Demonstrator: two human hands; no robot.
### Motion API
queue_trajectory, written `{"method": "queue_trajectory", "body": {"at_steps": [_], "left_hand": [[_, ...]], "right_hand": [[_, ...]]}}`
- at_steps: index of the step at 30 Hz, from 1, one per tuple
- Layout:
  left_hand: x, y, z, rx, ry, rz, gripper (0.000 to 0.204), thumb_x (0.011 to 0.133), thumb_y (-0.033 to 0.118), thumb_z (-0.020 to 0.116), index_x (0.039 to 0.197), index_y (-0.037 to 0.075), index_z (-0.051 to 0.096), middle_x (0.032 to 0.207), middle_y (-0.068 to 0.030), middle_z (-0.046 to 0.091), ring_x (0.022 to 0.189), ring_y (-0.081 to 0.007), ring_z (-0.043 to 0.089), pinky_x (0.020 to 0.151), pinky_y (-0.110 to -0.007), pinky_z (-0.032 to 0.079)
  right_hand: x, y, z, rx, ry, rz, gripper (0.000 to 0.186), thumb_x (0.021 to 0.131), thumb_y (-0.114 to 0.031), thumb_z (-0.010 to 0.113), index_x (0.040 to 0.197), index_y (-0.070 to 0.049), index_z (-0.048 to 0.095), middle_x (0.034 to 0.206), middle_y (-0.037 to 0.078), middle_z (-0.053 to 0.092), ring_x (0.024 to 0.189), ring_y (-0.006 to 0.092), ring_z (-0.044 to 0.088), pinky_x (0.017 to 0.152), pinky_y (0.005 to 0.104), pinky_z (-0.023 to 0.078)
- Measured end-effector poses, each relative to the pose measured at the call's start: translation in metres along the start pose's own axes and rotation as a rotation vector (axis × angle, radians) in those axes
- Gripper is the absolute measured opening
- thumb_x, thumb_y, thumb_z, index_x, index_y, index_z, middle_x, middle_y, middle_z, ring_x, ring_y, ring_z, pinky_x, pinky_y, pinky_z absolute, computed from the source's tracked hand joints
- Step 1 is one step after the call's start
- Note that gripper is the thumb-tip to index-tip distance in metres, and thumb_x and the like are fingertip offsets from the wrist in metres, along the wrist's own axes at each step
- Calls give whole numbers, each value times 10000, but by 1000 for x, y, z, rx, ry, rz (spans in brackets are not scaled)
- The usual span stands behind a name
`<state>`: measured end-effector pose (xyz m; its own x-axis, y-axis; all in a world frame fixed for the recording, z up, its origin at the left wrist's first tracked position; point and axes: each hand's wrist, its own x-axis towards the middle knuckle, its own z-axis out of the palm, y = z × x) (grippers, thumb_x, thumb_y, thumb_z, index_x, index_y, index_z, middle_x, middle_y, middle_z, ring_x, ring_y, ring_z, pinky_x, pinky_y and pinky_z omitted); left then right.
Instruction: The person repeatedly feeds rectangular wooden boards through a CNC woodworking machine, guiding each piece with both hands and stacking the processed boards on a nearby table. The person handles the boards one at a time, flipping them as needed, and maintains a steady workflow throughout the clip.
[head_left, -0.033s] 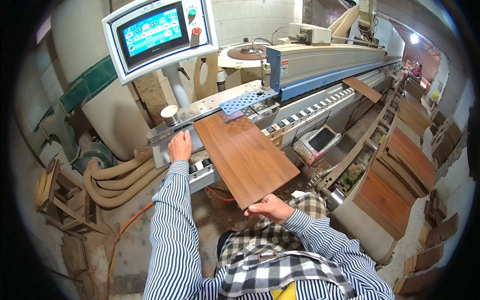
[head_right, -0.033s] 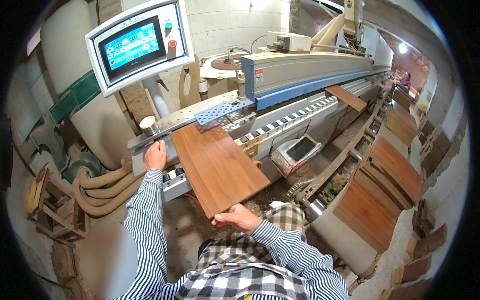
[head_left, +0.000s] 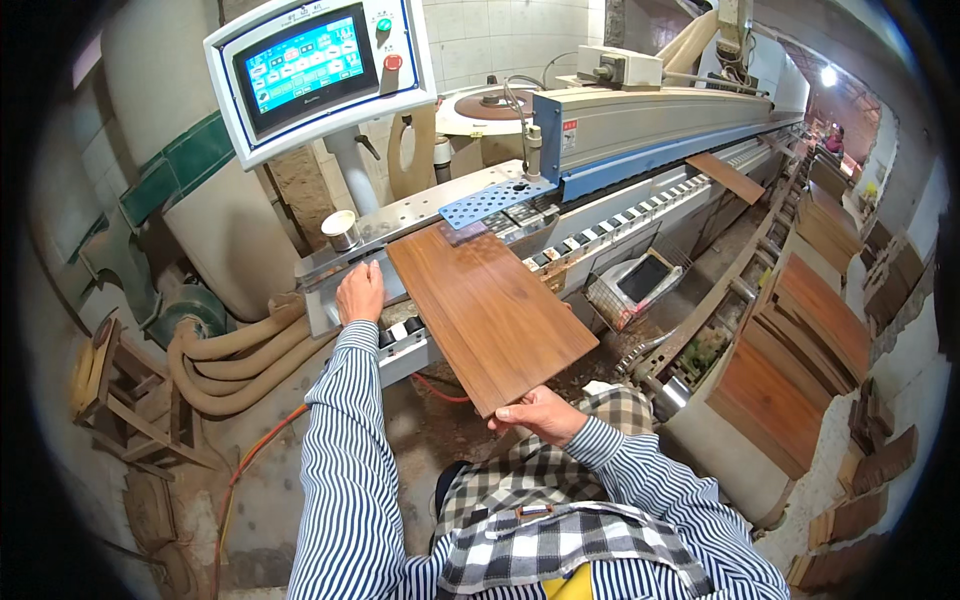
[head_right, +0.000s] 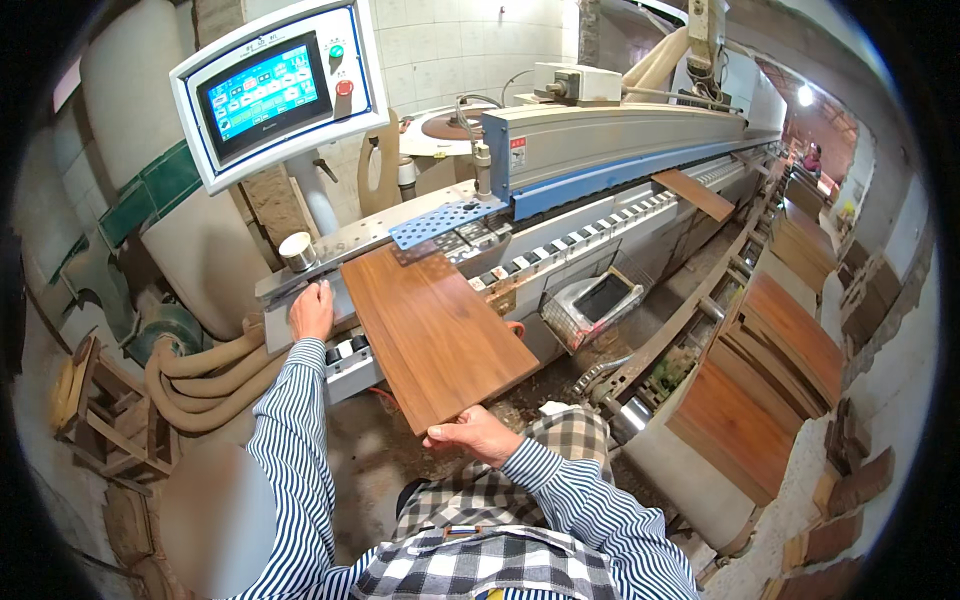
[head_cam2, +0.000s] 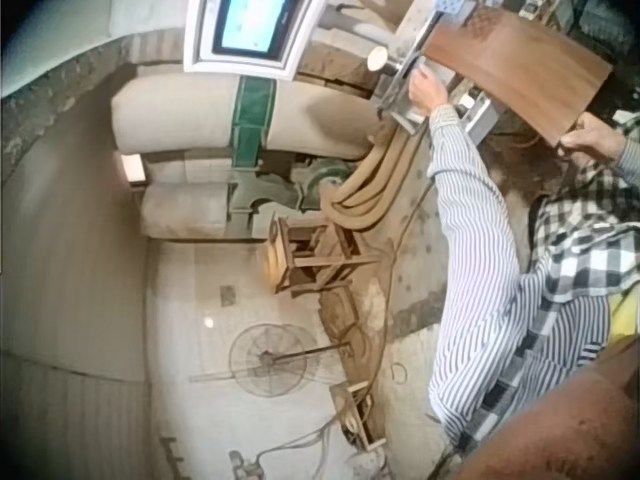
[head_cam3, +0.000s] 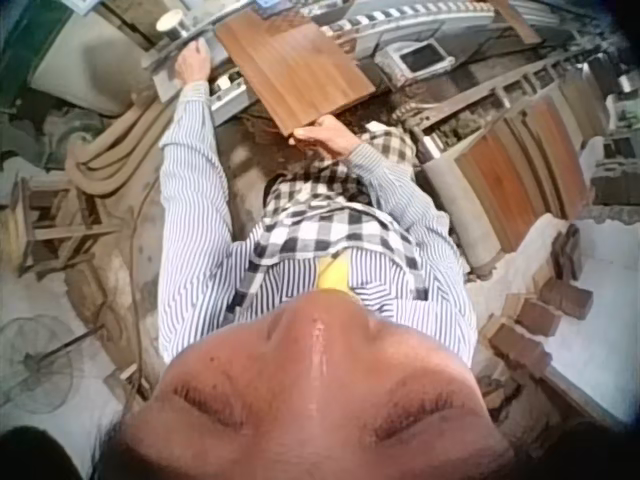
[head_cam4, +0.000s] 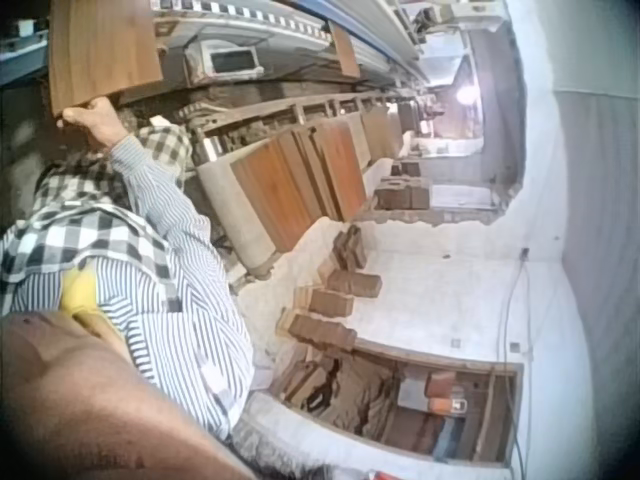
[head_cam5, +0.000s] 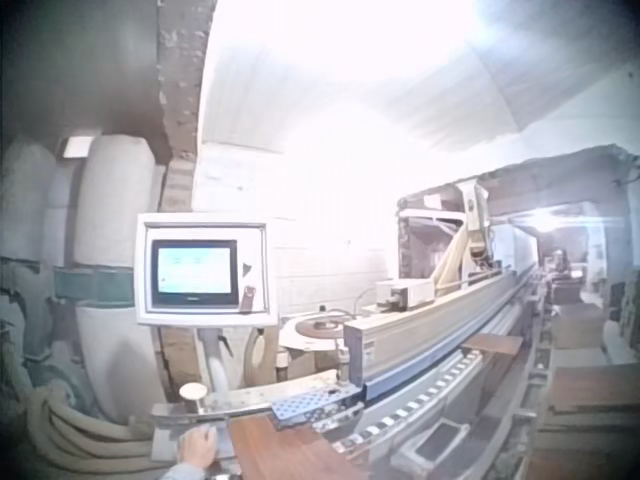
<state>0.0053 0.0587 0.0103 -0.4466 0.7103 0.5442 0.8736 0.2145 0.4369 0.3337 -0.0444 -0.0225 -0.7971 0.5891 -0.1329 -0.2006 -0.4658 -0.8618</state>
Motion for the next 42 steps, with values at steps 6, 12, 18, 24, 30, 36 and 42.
{"method": "queue_trajectory", "body": {"at_steps": [6,12,18,24,30,36,42], "left_hand": [[1,-3,0,9,-1,1,353,880,318,448,727,15,547,787,-192,594,767,-369,566,669,-469,426],[-1,2,-3,-14,8,-1,350,881,311,443,732,11,547,794,-198,594,769,-375,563,674,-467,424],[0,-1,-1,-15,-19,5,361,884,314,438,717,8,534,776,-196,590,750,-376,558,661,-468,415],[1,-3,3,-19,1,18,362,886,315,435,718,9,529,767,-196,586,749,-374,556,664,-466,412],[-1,0,-1,1,1,9,358,886,314,437,718,12,529,768,-198,589,751,-376,555,669,-467,417],[1,-4,2,23,-3,38,360,888,320,434,726,15,537,763,-200,592,748,-372,559,665,-465,421],[1,3,2,32,-34,29,374,889,329,430,722,9,531,779,-207,591,755,-371,558,663,-459,418]], "right_hand": [[8,-3,-3,-158,41,-65,357,808,-188,643,1074,31,552,983,78,612,859,145,584,783,275,475],[2,3,-6,-153,139,-129,349,830,-198,617,1086,30,551,989,87,613,855,149,584,769,278,484],[-6,1,-31,-106,222,-205,315,869,-222,562,1046,38,572,957,112,624,819,167,603,749,280,496],[-15,-2,-61,-56,365,-251,291,883,-253,542,933,32,570,807,113,631,740,173,616,694,278,502],[-25,-13,-88,36,465,-308,312,887,-318,532,814,-17,568,663,49,595,594,122,575,567,236,475],[-36,-33,-116,98,632,-337,394,886,-411,503,713,-60,546,569,26,547,509,107,511,500,239,436],[-64,-48,-148,251,751,-436,393,863,-412,538,903,-22,566,642,38,601,524,88,547,488,202,447]]}}
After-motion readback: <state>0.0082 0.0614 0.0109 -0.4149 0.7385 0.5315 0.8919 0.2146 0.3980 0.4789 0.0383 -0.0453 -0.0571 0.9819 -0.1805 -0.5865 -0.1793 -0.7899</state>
